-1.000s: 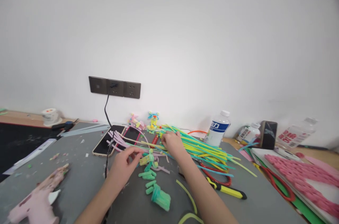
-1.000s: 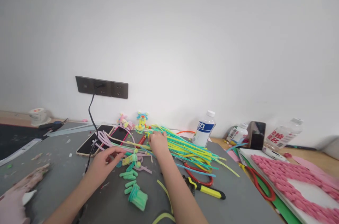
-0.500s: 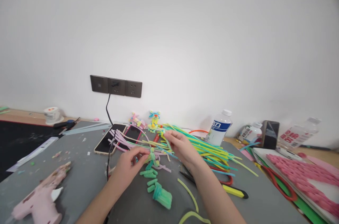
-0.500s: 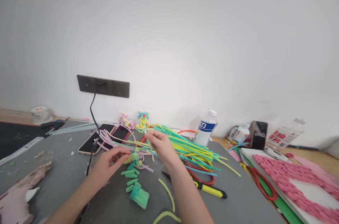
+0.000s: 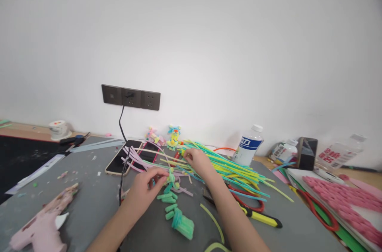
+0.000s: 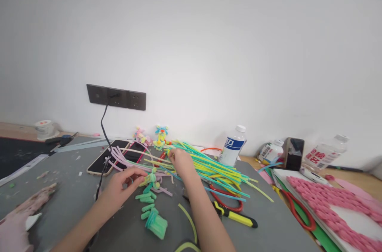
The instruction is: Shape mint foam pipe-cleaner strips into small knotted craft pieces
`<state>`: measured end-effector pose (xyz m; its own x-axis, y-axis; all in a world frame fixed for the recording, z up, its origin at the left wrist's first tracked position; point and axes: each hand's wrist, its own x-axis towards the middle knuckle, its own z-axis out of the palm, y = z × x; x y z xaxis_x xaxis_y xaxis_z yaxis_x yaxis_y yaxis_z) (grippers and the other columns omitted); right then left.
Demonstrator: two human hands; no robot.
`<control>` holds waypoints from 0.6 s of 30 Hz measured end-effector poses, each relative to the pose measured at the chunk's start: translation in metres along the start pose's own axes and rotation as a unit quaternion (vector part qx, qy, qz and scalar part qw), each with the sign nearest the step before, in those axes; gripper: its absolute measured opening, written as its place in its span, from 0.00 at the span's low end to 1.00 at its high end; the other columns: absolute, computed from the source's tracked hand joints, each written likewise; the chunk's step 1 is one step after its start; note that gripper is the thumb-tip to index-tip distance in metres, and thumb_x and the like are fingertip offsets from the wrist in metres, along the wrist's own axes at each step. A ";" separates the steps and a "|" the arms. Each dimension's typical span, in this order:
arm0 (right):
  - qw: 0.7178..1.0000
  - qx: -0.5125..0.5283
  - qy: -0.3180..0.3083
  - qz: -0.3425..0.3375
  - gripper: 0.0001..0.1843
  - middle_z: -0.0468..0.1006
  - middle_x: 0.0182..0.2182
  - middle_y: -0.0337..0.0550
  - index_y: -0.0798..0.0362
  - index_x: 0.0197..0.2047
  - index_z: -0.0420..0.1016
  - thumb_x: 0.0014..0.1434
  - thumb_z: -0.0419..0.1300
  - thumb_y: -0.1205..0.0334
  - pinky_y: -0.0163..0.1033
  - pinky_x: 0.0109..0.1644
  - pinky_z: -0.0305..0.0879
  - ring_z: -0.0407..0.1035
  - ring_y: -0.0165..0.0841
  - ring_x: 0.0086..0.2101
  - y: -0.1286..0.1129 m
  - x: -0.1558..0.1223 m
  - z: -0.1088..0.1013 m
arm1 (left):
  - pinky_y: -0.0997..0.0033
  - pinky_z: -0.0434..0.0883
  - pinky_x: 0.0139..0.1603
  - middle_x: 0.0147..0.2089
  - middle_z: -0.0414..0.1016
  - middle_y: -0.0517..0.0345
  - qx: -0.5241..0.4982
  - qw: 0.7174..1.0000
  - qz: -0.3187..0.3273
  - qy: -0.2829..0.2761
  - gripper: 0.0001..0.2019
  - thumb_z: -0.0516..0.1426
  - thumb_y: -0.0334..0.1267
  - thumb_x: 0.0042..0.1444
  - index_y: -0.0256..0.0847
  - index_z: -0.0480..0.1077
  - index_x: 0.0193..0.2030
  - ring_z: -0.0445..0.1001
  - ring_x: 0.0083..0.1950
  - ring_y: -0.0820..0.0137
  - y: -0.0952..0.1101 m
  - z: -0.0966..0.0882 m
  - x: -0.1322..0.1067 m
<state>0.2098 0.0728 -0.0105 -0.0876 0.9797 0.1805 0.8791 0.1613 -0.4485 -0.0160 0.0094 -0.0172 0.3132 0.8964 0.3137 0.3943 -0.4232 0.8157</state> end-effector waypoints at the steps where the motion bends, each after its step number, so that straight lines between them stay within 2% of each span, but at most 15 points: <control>1: 1.000 -0.018 -0.006 0.001 0.10 0.77 0.29 0.40 0.51 0.31 0.78 0.53 0.60 0.75 0.34 0.34 0.55 0.70 0.33 0.32 -0.002 0.003 0.002 | 0.74 0.67 0.29 0.37 0.81 0.55 0.000 1.000 0.002 -0.001 0.12 0.53 0.43 0.61 0.43 0.77 0.38 0.75 0.33 0.68 0.000 0.000 0.000; 4: 0.998 -0.057 -0.022 0.012 0.10 0.77 0.28 0.40 0.52 0.29 0.78 0.51 0.62 0.77 0.34 0.34 0.55 0.71 0.34 0.32 -0.004 0.012 0.008 | 0.75 0.67 0.28 0.36 0.81 0.56 0.003 1.000 0.009 -0.005 0.12 0.53 0.43 0.61 0.43 0.77 0.37 0.74 0.32 0.69 -0.001 0.000 0.000; 7: 0.997 -0.069 -0.036 0.019 0.09 0.78 0.26 0.41 0.52 0.28 0.77 0.56 0.60 0.73 0.34 0.32 0.54 0.71 0.33 0.30 -0.001 0.016 0.010 | 0.75 0.66 0.29 0.36 0.81 0.56 0.007 1.000 0.012 -0.007 0.12 0.53 0.42 0.61 0.43 0.77 0.37 0.75 0.32 0.69 -0.001 0.000 -0.001; 10: 0.997 -0.061 -0.054 0.018 0.12 0.79 0.27 0.41 0.52 0.29 0.78 0.59 0.56 0.72 0.33 0.30 0.54 0.71 0.31 0.28 0.004 0.016 0.009 | 0.74 0.65 0.28 0.36 0.81 0.57 0.013 1.000 0.012 -0.012 0.12 0.53 0.42 0.61 0.43 0.76 0.37 0.74 0.32 0.69 0.001 0.000 -0.001; 15: 0.995 -0.064 -0.068 0.014 0.08 0.78 0.27 0.38 0.52 0.33 0.79 0.53 0.62 0.73 0.32 0.30 0.52 0.70 0.31 0.29 0.007 0.016 0.008 | 0.74 0.64 0.29 0.35 0.81 0.57 0.021 0.999 0.007 -0.024 0.12 0.53 0.41 0.61 0.42 0.77 0.37 0.74 0.32 0.68 0.003 0.000 -0.001; 18: 0.995 -0.077 -0.064 0.014 0.09 0.77 0.27 0.40 0.52 0.31 0.79 0.54 0.59 0.74 0.34 0.30 0.51 0.69 0.32 0.29 0.004 0.015 0.010 | 0.74 0.64 0.29 0.35 0.81 0.56 0.017 0.999 0.001 -0.035 0.12 0.52 0.41 0.62 0.42 0.76 0.38 0.75 0.33 0.68 0.003 0.000 0.000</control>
<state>0.2076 0.0898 -0.0182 -0.1116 0.9924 0.0519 0.9426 0.1222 -0.3109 -0.0153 0.0084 -0.0149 0.3727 0.8846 0.2804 0.4215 -0.4306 0.7981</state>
